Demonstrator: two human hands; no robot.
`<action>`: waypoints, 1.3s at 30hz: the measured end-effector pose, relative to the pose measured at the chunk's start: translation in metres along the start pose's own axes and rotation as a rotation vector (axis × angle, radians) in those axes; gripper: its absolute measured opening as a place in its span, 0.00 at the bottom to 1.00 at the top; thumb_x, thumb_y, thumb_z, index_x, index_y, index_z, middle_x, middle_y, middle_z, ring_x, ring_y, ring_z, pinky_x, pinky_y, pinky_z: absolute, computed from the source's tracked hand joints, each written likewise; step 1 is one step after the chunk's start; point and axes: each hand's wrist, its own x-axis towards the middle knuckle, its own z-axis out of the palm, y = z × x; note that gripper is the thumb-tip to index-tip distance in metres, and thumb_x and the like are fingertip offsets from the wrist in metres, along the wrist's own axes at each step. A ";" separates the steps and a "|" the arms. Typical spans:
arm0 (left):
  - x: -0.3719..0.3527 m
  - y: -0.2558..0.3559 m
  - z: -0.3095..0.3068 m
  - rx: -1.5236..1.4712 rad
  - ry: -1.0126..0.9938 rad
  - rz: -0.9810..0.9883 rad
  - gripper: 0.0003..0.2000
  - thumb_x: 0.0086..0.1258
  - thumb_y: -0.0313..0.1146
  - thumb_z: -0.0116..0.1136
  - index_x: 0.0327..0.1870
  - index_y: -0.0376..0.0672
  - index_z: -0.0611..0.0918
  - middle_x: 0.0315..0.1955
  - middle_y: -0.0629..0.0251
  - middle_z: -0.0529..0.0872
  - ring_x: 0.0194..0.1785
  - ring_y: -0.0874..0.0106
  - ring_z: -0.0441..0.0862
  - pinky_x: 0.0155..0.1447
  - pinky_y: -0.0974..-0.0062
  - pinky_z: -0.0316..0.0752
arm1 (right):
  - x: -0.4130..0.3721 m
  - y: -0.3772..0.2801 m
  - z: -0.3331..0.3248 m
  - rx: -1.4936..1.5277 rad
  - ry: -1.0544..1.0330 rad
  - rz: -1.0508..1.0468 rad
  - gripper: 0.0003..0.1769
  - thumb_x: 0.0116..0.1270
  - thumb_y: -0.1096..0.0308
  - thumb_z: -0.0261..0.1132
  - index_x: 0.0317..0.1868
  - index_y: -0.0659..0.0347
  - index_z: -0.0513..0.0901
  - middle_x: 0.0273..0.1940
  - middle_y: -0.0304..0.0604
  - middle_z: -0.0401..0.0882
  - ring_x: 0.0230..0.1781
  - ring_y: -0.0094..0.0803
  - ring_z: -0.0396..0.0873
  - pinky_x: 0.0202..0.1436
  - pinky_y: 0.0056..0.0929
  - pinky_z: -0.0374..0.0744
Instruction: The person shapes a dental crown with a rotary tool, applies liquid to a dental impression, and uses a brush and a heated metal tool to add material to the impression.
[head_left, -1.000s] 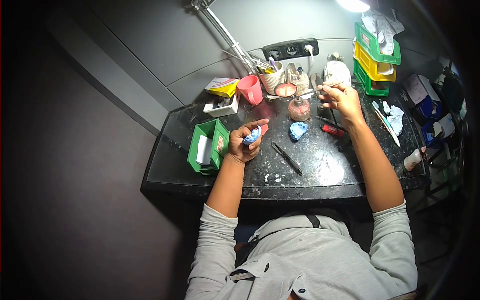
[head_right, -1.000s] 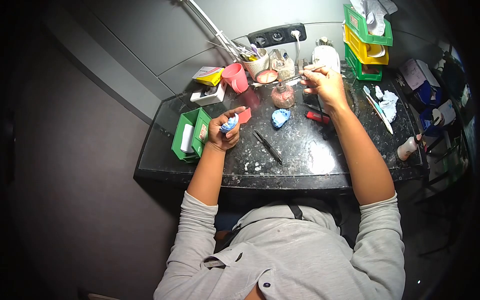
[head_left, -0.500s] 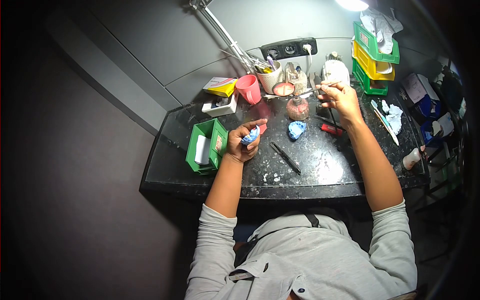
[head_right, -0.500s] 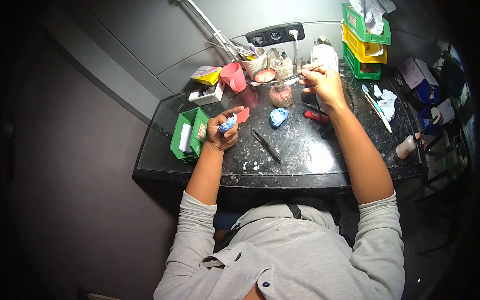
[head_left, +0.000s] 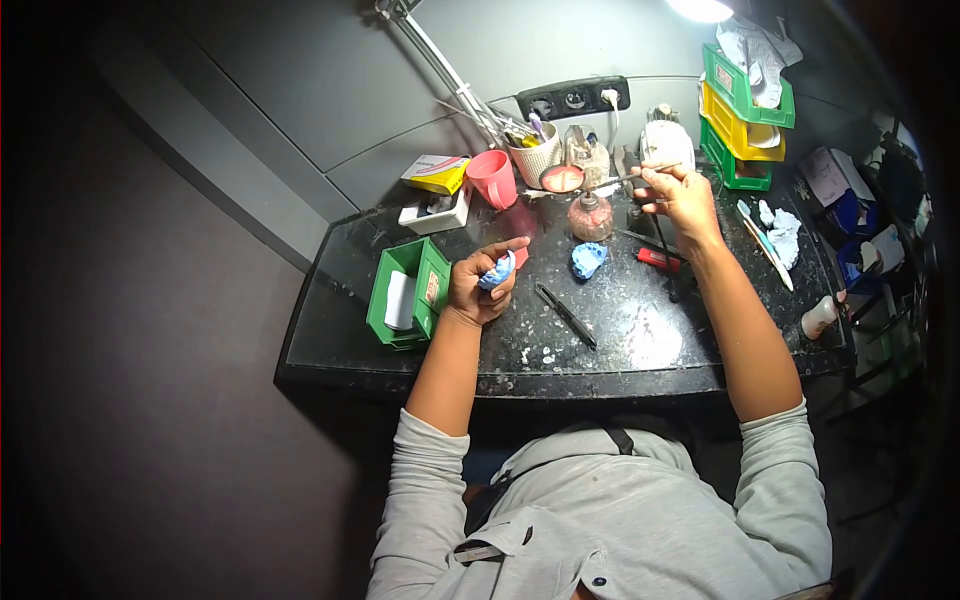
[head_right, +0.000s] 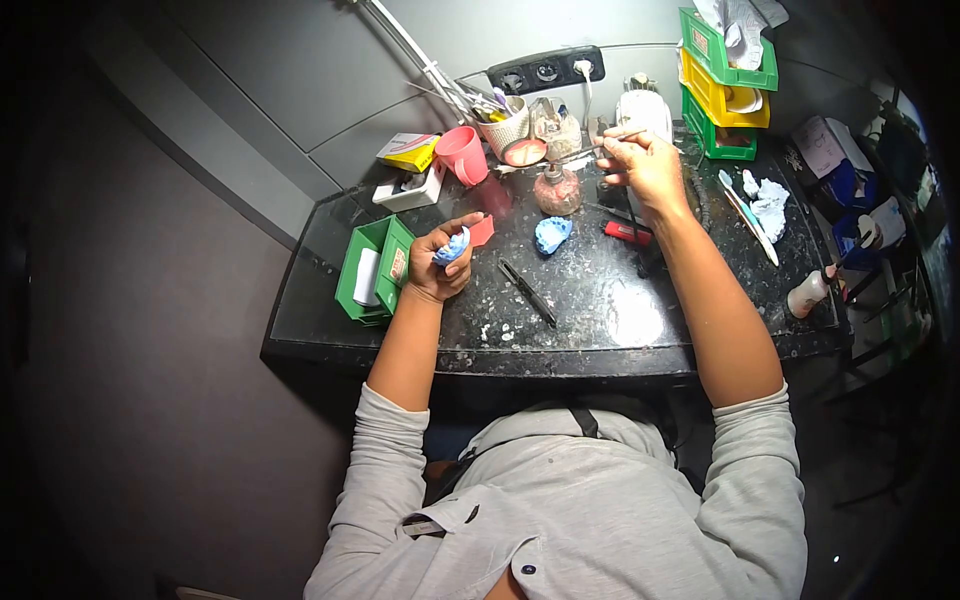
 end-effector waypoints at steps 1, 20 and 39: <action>0.000 0.000 0.000 0.010 0.015 0.002 0.30 0.59 0.26 0.41 0.66 0.26 0.69 0.13 0.55 0.73 0.09 0.76 0.60 0.12 0.81 0.60 | 0.000 0.000 0.000 -0.002 0.006 0.003 0.10 0.68 0.70 0.67 0.48 0.62 0.82 0.45 0.43 0.87 0.34 0.26 0.84 0.31 0.22 0.83; -0.001 0.003 0.001 0.026 0.019 0.013 0.30 0.60 0.27 0.42 0.68 0.31 0.70 0.16 0.55 0.76 0.07 0.80 0.56 0.10 0.85 0.55 | -0.003 -0.005 0.003 -0.041 0.021 0.023 0.11 0.68 0.70 0.66 0.49 0.63 0.82 0.46 0.44 0.86 0.35 0.27 0.84 0.33 0.22 0.82; -0.001 0.003 0.001 0.026 0.050 0.050 0.29 0.61 0.26 0.40 0.67 0.32 0.71 0.16 0.56 0.77 0.07 0.80 0.56 0.09 0.85 0.54 | -0.001 -0.004 0.000 -0.045 0.017 0.032 0.11 0.68 0.69 0.66 0.50 0.62 0.82 0.46 0.42 0.86 0.34 0.26 0.84 0.33 0.22 0.81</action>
